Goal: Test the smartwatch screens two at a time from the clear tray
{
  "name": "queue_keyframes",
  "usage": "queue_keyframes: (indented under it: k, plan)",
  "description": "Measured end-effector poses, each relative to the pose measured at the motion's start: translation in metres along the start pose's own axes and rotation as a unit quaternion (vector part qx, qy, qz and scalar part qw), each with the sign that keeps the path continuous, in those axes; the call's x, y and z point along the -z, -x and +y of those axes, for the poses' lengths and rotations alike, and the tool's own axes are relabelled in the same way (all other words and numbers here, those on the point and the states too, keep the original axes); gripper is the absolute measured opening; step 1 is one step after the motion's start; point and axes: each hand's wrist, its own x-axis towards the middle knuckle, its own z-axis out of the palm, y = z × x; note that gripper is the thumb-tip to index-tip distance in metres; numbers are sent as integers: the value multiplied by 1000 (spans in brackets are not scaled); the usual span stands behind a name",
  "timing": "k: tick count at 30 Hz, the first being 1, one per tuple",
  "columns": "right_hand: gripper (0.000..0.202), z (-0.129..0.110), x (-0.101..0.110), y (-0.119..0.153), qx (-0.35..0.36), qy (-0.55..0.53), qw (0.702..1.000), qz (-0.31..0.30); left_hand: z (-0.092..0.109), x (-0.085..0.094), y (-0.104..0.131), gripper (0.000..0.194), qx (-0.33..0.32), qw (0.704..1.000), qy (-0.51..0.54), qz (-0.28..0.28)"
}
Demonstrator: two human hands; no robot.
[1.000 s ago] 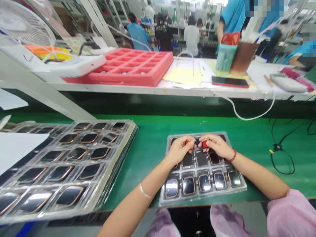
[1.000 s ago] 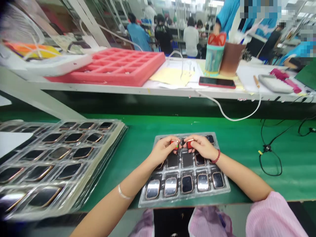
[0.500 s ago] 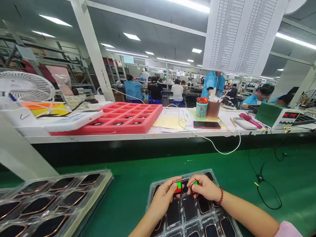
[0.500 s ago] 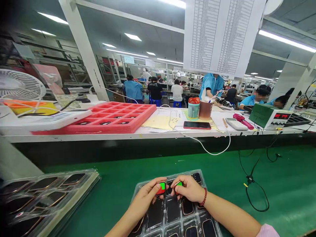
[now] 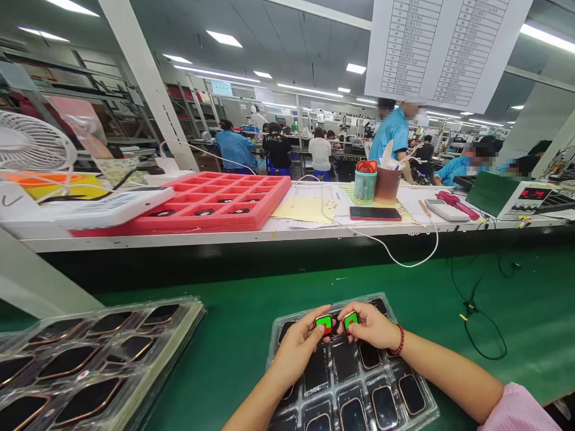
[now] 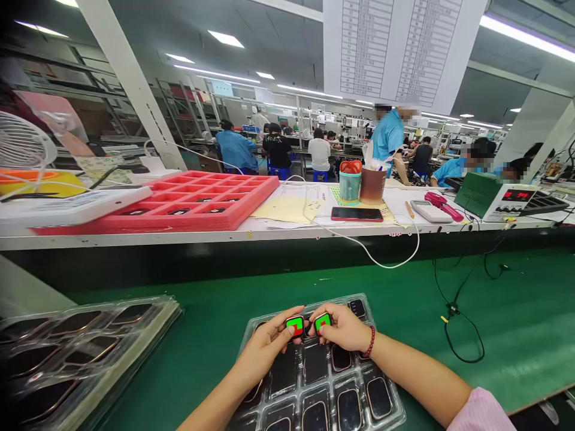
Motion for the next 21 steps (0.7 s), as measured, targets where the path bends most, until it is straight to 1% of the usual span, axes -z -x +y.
queue_keyframes:
  k: [5, 12, 16, 21]
  plan:
    - [32, -5, 1, 2, 0, 9, 1000, -10, -1, -2, 0, 65, -19, 1000, 20, -10]
    - [30, -12, 2, 6, 10, 22, 1000, -13, -11, -4, -2, 51, -51, 998, 46, -6]
    - [32, -17, 2, 9, 18, 40, 999, -20, -13, -6, -1, 48, -61, 997, 50, -8]
    - [34, -19, 4, 12, 24, 66, 997, -19, -11, -9, 1, 47, -55, 997, 56, -5]
